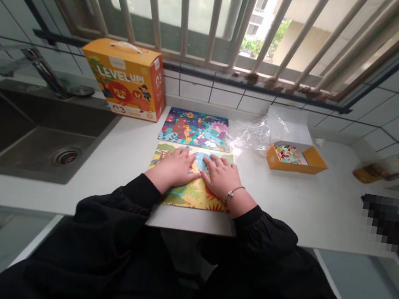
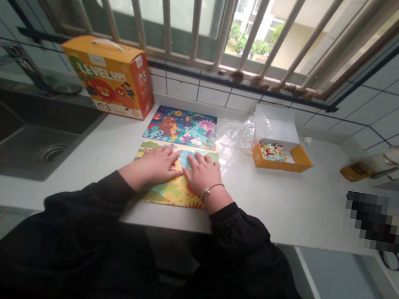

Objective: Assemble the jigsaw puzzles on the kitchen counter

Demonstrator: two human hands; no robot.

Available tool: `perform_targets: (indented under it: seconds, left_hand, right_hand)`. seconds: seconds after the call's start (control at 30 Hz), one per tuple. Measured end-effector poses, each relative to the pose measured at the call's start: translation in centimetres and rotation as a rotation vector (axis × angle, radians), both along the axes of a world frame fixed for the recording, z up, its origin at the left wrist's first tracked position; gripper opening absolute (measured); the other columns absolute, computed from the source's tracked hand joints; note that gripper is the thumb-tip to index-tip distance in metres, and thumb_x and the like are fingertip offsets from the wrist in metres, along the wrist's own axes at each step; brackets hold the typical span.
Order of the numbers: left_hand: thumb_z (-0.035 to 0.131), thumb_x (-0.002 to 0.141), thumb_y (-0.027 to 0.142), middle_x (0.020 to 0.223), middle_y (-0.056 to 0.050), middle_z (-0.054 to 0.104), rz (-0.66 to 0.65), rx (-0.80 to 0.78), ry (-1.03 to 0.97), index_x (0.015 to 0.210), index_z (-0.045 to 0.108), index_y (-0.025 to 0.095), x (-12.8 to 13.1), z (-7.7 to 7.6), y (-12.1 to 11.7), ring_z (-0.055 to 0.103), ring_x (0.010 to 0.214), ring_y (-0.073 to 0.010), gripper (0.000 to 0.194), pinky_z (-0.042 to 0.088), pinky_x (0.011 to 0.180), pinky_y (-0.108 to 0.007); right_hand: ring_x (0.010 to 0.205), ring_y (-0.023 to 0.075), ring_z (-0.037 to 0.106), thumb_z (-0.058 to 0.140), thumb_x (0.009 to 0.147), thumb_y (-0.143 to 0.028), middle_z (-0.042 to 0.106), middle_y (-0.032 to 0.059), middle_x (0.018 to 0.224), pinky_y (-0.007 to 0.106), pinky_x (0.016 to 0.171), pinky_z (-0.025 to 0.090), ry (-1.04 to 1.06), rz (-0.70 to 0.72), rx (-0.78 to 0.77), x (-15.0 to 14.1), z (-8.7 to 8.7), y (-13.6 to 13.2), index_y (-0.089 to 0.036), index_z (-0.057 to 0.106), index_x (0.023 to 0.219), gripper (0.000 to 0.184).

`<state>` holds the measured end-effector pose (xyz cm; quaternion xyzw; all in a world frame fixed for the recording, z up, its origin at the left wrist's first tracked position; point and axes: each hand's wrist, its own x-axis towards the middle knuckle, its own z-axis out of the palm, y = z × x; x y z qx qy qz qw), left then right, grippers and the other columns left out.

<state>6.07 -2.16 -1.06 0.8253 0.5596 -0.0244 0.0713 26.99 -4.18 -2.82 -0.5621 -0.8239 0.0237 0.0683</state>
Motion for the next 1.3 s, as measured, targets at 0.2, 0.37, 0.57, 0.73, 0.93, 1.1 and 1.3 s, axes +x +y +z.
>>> perform_targets:
  seconds: [0.2,0.37,0.57,0.73,0.93,1.1,1.3]
  left_hand:
    - [0.06,0.104,0.047,0.112,-0.017,0.074,-0.043,0.094,-0.172,0.093,0.075,0.018,-1.3,1.7,6.6,0.07,0.105,-0.0306,0.035,0.053,0.093,-0.04]
    - [0.056,0.103,0.035,0.095,-0.01,0.071,-0.026,0.219,-0.368,0.08,0.062,0.021,-4.2,-0.2,8.4,0.067,0.093,-0.0251,0.028,0.051,0.087,-0.039]
    - [0.057,0.102,0.034,0.099,-0.011,0.073,0.114,0.258,-0.363,0.081,0.065,0.021,-4.4,-0.3,8.3,0.067,0.097,-0.027,0.026,0.054,0.092,-0.04]
    - [0.06,0.101,0.044,0.12,-0.023,0.073,0.473,0.338,-0.173,0.113,0.076,0.015,-5.5,0.1,8.4,0.067,0.117,-0.0412,0.035,0.055,0.106,-0.054]
    - [0.057,0.1,0.044,0.117,-0.023,0.075,0.581,0.336,-0.119,0.125,0.073,0.014,-6.7,0.0,8.2,0.07,0.114,-0.0422,0.042,0.057,0.106,-0.057]
    - [0.058,0.099,0.041,0.115,-0.019,0.078,0.627,0.303,-0.254,0.123,0.072,0.017,-6.5,0.3,8.6,0.072,0.114,-0.039,0.036,0.058,0.106,-0.052]
    - [0.06,0.101,0.04,0.117,-0.017,0.079,0.712,0.247,-0.377,0.121,0.069,0.019,-6.6,0.8,8.6,0.074,0.113,-0.0367,0.031,0.058,0.103,-0.05]
  right_hand:
    - [0.102,0.0249,0.068,0.061,0.108,-0.03,0.076,0.0116,0.112,0.035,0.094,0.052,0.235,0.117,0.05,2.1,0.0,6.3,-0.021,0.077,0.105,0.019]
    - [0.081,0.0197,0.064,0.062,0.106,-0.031,0.075,0.0046,0.091,0.032,0.08,0.047,0.408,0.054,0.072,5.8,-1.2,9.8,-0.023,0.075,0.094,0.019]
    - [0.083,0.0211,0.067,0.064,0.103,-0.031,0.077,0.0061,0.097,0.034,0.079,0.047,0.431,-0.128,0.089,8.1,-1.3,11.0,-0.023,0.078,0.099,0.017]
    - [0.091,0.024,0.069,0.066,0.102,-0.033,0.077,0.0098,0.108,0.036,0.08,0.049,0.337,-0.24,0.089,8.1,-1.1,10.6,-0.023,0.081,0.1,0.018]
    - [0.096,0.0256,0.071,0.065,0.102,-0.033,0.078,0.011,0.107,0.038,0.089,0.054,0.378,-0.253,0.068,8.2,-1.1,10.4,-0.022,0.084,0.1,0.022]
    - [0.094,0.025,0.073,0.063,0.101,-0.032,0.082,0.0106,0.103,0.038,0.09,0.055,0.45,-0.279,0.039,8.2,-1.4,10.7,-0.022,0.087,0.1,0.026]
    - [0.092,0.026,0.077,0.063,0.1,-0.033,0.085,0.0086,0.098,0.037,0.083,0.054,0.516,-0.353,-0.018,8.2,-1.3,10.8,-0.023,0.087,0.097,0.027]
